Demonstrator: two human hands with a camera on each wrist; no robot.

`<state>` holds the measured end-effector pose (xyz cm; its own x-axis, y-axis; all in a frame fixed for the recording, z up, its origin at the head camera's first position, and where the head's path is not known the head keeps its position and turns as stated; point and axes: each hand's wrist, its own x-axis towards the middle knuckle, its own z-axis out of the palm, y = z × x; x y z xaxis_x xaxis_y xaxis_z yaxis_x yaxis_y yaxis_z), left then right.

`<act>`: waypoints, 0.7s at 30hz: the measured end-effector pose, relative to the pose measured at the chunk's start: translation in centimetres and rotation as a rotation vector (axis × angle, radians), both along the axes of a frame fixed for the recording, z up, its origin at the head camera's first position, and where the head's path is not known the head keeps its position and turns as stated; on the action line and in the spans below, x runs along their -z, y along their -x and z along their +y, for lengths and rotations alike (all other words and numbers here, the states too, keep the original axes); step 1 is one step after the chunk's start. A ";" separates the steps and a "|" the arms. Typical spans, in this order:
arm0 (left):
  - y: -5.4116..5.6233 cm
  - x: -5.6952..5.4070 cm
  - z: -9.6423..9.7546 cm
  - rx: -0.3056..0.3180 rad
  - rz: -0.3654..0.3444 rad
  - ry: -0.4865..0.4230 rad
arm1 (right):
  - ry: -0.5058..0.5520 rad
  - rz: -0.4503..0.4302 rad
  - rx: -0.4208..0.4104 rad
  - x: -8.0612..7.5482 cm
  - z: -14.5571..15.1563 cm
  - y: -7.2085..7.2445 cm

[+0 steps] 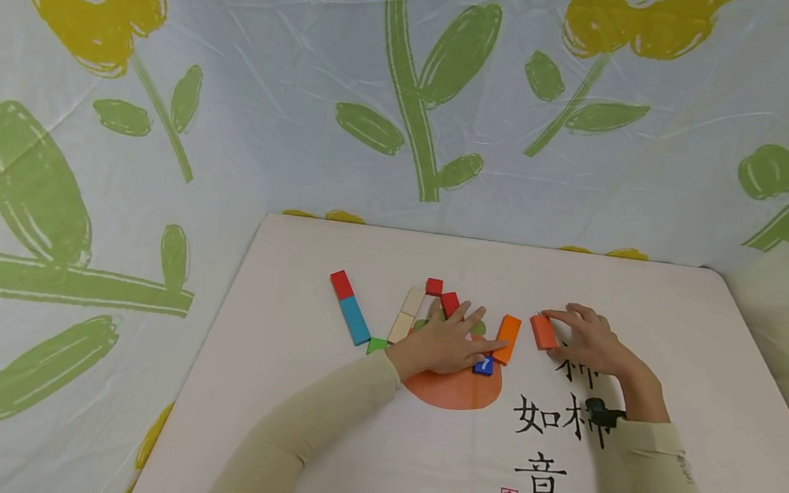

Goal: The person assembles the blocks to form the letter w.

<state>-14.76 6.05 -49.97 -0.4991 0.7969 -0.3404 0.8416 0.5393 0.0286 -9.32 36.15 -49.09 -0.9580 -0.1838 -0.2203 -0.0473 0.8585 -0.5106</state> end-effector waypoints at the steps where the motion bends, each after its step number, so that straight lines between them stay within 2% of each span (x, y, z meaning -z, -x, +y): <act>1: 0.0 0.0 0.0 -0.002 -0.001 0.001 | 0.001 0.001 0.001 0.1 0.0 0.0; 10: 0.0 0.1 0.0 -0.001 -0.001 0.013 | -0.004 0.002 0.006 0.2 0.0 0.1; 21: 0.0 -0.3 0.1 -0.004 -0.008 0.031 | 0.046 0.067 0.048 0.0 0.1 0.6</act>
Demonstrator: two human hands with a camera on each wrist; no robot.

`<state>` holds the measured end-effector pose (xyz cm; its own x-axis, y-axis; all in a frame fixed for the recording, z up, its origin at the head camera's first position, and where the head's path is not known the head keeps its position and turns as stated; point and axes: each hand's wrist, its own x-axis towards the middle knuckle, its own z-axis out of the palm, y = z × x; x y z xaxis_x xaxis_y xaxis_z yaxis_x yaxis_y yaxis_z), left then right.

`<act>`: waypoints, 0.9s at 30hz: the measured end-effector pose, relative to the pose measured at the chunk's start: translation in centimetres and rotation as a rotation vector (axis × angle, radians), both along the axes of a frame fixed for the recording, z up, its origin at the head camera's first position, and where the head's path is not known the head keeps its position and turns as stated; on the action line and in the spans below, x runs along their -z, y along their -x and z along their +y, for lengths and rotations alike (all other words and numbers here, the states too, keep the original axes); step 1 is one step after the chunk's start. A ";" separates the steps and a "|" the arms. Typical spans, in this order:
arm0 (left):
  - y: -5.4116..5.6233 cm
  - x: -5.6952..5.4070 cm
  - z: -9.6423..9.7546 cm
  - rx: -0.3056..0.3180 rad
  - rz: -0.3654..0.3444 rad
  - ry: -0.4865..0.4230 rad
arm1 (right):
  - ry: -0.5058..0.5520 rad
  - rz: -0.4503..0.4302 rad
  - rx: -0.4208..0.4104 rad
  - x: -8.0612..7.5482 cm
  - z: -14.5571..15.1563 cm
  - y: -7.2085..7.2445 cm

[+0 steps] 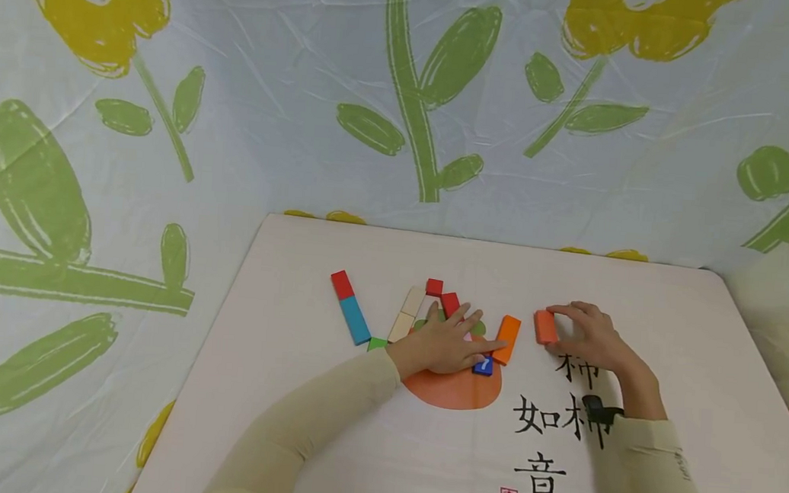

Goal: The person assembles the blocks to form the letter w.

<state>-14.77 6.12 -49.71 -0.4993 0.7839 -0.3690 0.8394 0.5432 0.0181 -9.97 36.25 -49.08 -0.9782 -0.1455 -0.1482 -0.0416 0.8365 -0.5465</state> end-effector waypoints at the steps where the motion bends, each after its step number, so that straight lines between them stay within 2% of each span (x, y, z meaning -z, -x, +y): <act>1: 0.0 0.0 0.0 0.000 0.001 0.002 | 0.004 0.007 0.011 0.0 -0.1 0.1; 8: 0.0 0.2 0.0 -0.005 -0.002 0.002 | 0.045 0.076 0.068 -0.1 -1.4 1.1; 13: 0.1 0.3 0.1 -0.008 -0.011 -0.002 | 0.068 0.051 0.122 0.2 -2.3 2.1; 18: 0.1 0.4 0.1 -0.006 -0.008 -0.001 | 0.072 0.037 0.136 0.6 -3.0 3.0; 27: 0.0 0.4 0.2 -0.014 -0.002 0.019 | 0.057 -0.008 0.169 0.6 -4.0 3.4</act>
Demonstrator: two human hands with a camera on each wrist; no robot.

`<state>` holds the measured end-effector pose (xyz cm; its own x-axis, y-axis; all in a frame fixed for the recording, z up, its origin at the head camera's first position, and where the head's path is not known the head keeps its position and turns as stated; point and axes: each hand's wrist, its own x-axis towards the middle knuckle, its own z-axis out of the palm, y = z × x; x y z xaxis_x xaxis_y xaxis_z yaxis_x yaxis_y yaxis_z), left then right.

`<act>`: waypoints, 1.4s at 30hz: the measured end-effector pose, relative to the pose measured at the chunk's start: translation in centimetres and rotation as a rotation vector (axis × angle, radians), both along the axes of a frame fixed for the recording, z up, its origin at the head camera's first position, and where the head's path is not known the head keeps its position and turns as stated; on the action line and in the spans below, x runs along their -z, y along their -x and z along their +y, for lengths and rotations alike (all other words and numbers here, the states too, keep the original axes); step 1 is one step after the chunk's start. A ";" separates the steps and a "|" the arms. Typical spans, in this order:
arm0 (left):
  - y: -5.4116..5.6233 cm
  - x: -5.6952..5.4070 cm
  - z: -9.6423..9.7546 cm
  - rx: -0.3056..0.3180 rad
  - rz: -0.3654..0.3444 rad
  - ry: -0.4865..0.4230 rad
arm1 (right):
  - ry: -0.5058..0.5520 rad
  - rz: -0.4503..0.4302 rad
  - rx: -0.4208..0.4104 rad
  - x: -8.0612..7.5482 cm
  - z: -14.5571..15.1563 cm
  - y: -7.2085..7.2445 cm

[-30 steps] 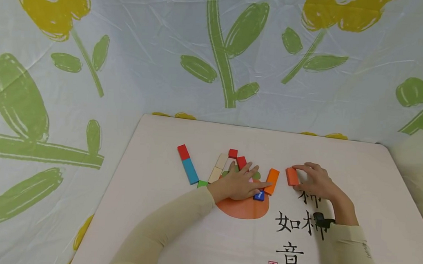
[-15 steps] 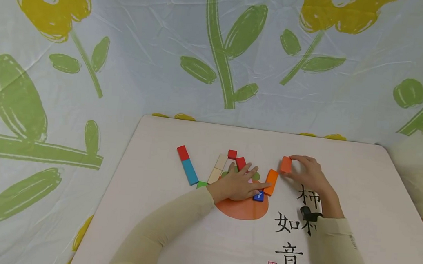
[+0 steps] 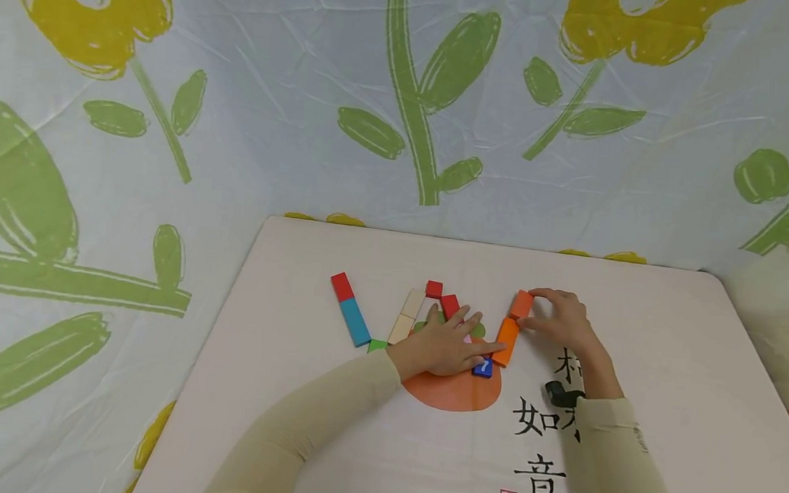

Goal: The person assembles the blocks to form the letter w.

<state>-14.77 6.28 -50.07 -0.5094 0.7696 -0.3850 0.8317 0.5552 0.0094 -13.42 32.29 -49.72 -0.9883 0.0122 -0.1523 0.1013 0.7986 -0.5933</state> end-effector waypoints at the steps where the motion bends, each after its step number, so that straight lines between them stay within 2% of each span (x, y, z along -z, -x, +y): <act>1: 0.0 0.0 0.0 -0.001 0.002 0.005 | -0.003 -0.009 0.003 0.0 0.0 0.0; 14: 0.1 -0.1 -0.1 0.004 -0.006 -0.010 | -0.011 -0.092 0.030 -0.5 -0.4 0.3; 21: 0.1 0.1 -0.1 0.013 0.008 -0.015 | -0.016 -0.085 0.031 -0.4 -0.4 0.2; 26: 0.0 -0.1 -0.2 0.026 0.034 -0.009 | -0.009 -0.082 0.061 -0.4 -0.6 0.2; 42: 0.0 -0.5 -0.3 0.040 0.033 -0.010 | -0.047 -0.088 0.062 -0.2 -0.9 0.4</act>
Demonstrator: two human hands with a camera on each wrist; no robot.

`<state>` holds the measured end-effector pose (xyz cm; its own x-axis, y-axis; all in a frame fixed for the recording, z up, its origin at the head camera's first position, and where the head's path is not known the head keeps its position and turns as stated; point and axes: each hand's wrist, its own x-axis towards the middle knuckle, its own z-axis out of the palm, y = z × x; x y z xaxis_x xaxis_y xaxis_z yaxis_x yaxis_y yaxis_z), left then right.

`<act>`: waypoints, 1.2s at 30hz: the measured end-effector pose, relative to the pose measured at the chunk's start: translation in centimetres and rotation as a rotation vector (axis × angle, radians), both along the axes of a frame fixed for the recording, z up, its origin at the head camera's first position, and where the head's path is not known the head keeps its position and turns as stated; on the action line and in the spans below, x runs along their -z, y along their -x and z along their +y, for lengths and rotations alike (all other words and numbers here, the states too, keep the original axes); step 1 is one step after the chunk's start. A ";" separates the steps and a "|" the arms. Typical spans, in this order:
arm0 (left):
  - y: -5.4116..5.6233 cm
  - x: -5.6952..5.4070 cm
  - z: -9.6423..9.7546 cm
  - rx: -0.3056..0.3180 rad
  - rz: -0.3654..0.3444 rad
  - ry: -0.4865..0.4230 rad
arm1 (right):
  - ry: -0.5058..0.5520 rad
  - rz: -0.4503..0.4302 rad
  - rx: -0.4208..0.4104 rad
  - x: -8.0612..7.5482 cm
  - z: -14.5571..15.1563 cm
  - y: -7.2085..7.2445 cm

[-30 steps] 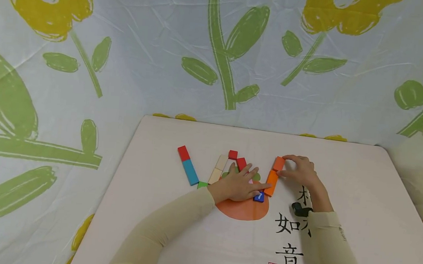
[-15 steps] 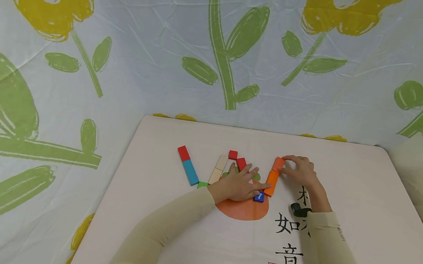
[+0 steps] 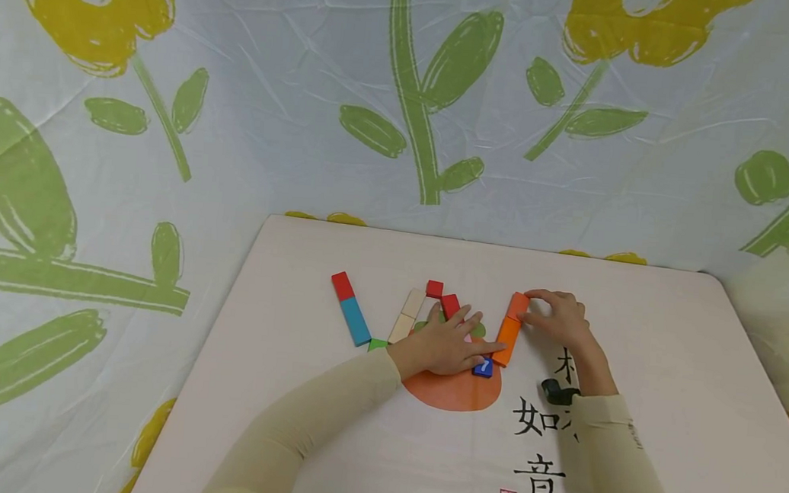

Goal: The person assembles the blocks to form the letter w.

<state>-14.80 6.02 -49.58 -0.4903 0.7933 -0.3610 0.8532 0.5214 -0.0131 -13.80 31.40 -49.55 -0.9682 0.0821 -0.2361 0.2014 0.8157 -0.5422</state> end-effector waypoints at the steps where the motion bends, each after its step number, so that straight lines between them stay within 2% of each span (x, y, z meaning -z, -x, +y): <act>1: 0.0 -0.1 0.0 0.002 0.000 -0.001 | -0.002 0.000 0.000 0.0 0.0 0.0; 8: -0.1 -0.3 0.2 0.008 0.020 0.008 | 0.001 -0.001 0.000 -0.2 -0.1 -0.2; 13: -0.2 -0.3 0.3 -0.002 -0.003 0.011 | -0.006 -0.001 0.000 -0.3 0.0 -0.2; 26: -0.1 0.5 0.1 -0.010 -0.019 -0.038 | -0.008 0.010 -0.006 -0.4 -0.2 -0.3; 36: -0.1 0.6 -0.1 -0.007 -0.044 -0.084 | -0.028 0.012 -0.013 -0.1 0.0 -0.2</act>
